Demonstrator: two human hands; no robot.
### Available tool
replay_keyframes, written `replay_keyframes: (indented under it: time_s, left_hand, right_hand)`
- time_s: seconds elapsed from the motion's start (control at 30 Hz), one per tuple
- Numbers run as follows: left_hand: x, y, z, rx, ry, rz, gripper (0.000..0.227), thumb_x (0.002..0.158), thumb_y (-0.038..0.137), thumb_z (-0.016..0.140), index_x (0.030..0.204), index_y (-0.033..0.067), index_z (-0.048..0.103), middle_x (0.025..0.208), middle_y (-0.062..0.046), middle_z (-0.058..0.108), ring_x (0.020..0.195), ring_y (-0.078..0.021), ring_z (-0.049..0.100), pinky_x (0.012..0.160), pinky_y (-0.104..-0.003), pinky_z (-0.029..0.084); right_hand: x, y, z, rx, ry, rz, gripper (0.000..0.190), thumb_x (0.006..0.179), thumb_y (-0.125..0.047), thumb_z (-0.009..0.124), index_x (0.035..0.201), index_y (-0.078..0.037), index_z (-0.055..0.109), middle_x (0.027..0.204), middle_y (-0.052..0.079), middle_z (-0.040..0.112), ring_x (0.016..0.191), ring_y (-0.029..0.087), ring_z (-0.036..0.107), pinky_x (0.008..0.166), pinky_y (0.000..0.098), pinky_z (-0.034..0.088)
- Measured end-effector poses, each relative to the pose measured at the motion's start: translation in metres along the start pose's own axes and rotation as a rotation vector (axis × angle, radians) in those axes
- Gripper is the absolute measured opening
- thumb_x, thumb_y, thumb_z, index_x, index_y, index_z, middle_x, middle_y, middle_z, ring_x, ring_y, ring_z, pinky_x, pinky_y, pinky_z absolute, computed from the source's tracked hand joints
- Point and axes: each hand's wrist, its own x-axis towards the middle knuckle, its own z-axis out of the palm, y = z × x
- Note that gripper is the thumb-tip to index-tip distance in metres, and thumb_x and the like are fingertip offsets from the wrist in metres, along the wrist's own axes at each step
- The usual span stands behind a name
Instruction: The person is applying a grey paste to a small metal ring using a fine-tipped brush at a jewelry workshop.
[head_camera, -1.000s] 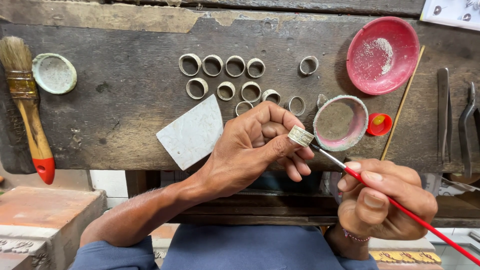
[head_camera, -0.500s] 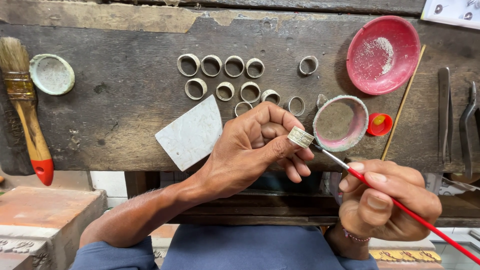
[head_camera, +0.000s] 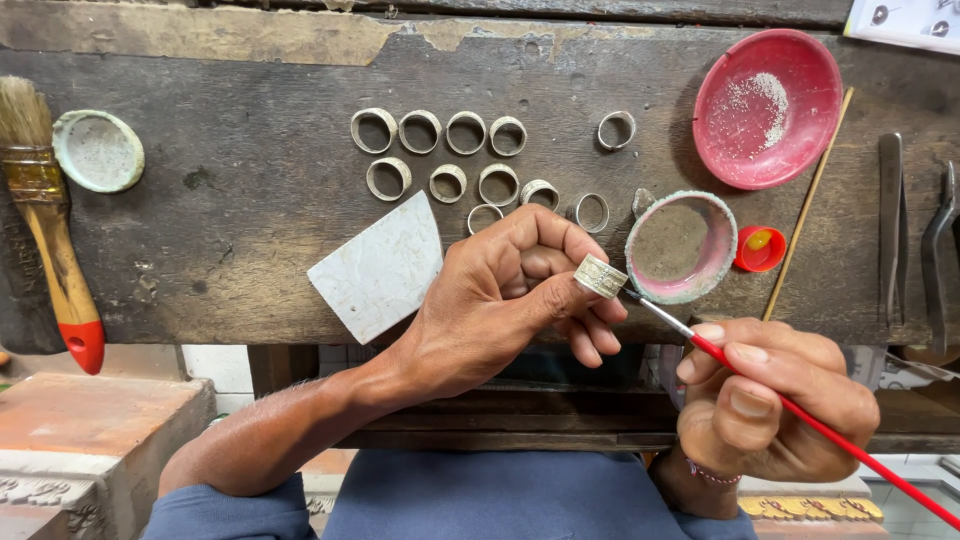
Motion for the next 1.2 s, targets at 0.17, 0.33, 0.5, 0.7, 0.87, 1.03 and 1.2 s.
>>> replay_keyframes:
  time_s: [0.17,0.33,0.5,0.7,0.87,1.03,1.2]
  left_hand:
    - [-0.001,-0.002,0.0,0.055,0.007,0.057,0.019,0.102,0.01,0.06,0.113,-0.0034,0.051,0.091,-0.028,0.07,0.076,-0.0337,0.075,0.068,-0.036,0.067]
    - [-0.005,0.0,0.005,0.317,0.041,0.205,0.011,0.102,0.001,0.054,0.111,-0.004,0.052,0.085,-0.02,0.069,0.074,-0.0264,0.075,0.068,-0.033,0.069]
    - [-0.007,0.0,0.004,0.49,0.099,0.268,0.01,0.101,0.003,0.059,0.11,-0.0003,0.056,0.086,-0.012,0.068,0.074,-0.0167,0.074,0.068,-0.028,0.071]
    - [-0.007,-0.001,0.001,0.604,0.109,0.259,0.013,0.098,0.0,0.062,0.11,0.0028,0.058,0.089,-0.007,0.07,0.065,-0.0145,0.075,0.063,-0.02,0.063]
    - [-0.006,-0.001,-0.001,0.613,0.103,0.262,0.014,0.098,-0.002,0.062,0.111,0.0031,0.058,0.09,-0.007,0.069,0.065,-0.0149,0.076,0.062,-0.019,0.062]
    - [-0.005,0.0,-0.002,0.634,0.113,0.26,0.014,0.097,-0.001,0.063,0.11,0.0038,0.058,0.089,-0.006,0.07,0.065,-0.0149,0.077,0.062,-0.019,0.064]
    - [-0.006,-0.002,-0.003,0.666,0.108,0.292,0.014,0.098,-0.002,0.06,0.111,0.0025,0.057,0.09,-0.007,0.07,0.065,-0.0133,0.074,0.063,-0.02,0.065]
  right_hand:
    - [0.001,-0.002,0.001,-0.017,0.054,0.021,0.027,0.106,-0.031,0.062,0.1,-0.007,0.051,0.083,0.02,0.059,0.048,0.017,0.047,0.049,0.0259,0.043]
    - [0.003,0.007,-0.011,-0.055,0.057,0.048,0.02,0.104,-0.022,0.059,0.1,-0.004,0.051,0.08,0.023,0.057,0.046,0.02,0.048,0.046,0.0261,0.036]
    - [0.011,-0.001,-0.007,-0.162,-0.027,0.217,0.02,0.106,-0.02,0.059,0.105,0.0,0.054,0.093,0.028,0.063,0.052,0.021,0.05,0.058,0.027,0.043]
    - [0.012,-0.001,-0.002,-0.205,-0.077,0.213,0.023,0.108,-0.021,0.057,0.106,0.001,0.053,0.097,0.031,0.065,0.054,0.021,0.05,0.057,0.0282,0.044]
    - [0.011,0.0,-0.004,-0.234,-0.094,0.248,0.022,0.108,-0.018,0.057,0.107,0.005,0.053,0.101,0.034,0.064,0.055,0.022,0.053,0.056,0.0269,0.042]
    - [0.011,0.003,-0.003,-0.249,-0.097,0.254,0.024,0.108,-0.017,0.058,0.106,0.006,0.054,0.101,0.033,0.064,0.053,0.022,0.053,0.052,0.026,0.04]
    - [0.011,0.005,-0.002,-0.253,-0.094,0.251,0.023,0.108,-0.016,0.058,0.106,0.007,0.054,0.102,0.034,0.064,0.052,0.022,0.053,0.05,0.0254,0.039]
